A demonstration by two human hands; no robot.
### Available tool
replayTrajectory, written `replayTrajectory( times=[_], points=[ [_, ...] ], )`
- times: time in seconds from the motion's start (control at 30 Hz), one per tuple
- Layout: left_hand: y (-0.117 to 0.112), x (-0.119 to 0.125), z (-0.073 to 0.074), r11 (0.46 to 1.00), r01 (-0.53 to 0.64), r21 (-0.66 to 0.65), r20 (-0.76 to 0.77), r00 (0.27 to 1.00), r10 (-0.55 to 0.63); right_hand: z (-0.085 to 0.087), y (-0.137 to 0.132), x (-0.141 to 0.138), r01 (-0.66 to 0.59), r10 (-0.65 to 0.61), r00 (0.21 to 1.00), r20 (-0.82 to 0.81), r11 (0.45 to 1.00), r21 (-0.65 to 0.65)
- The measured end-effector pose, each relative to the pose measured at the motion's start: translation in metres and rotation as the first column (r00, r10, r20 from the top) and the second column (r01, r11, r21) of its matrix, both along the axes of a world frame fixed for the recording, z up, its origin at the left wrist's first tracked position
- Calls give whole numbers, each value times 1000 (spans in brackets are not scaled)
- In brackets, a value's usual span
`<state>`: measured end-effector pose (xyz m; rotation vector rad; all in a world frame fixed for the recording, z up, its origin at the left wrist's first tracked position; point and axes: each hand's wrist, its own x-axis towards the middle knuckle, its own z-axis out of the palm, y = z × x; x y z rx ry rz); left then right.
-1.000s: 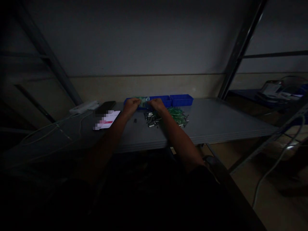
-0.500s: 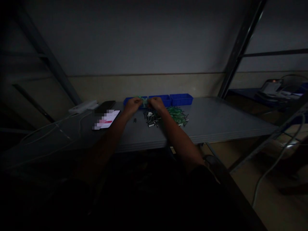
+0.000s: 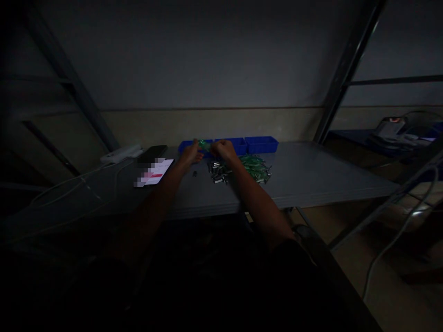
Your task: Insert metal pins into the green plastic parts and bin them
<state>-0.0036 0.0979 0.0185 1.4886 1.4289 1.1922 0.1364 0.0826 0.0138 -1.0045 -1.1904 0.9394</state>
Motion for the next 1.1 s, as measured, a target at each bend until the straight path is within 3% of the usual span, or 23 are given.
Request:
replayTrajectory(
  times=[0.2, 0.33, 0.5, 0.73, 0.93, 1.1],
  points=[
    [-7, 2, 4, 988, 63, -142, 34, 998, -58, 3, -3, 1, 54, -54, 999, -2, 998, 40],
    [-11, 1, 8, 983, 130, -127, 148, 983, -111, 2, -4, 0, 38, -40, 999, 36, 998, 59],
    [-11, 3, 8, 994, 113, 14, 186, 976, -113, 4, -6, -1, 48, -51, 996, 67, 997, 54],
    [-2, 3, 4, 980, 39, 196, 57, 997, -51, 5, -8, 0, 99, -98, 979, 180, 995, 3],
    [-12, 7, 6, 863, 97, 496, -151, 988, -24, 7, -7, 3, 170, -152, 974, 166, 981, -98],
    [-21, 12, 7, 797, 211, 566, -286, 957, -50, 9, -6, 11, 88, -69, 992, 102, 976, -201]
  ],
)
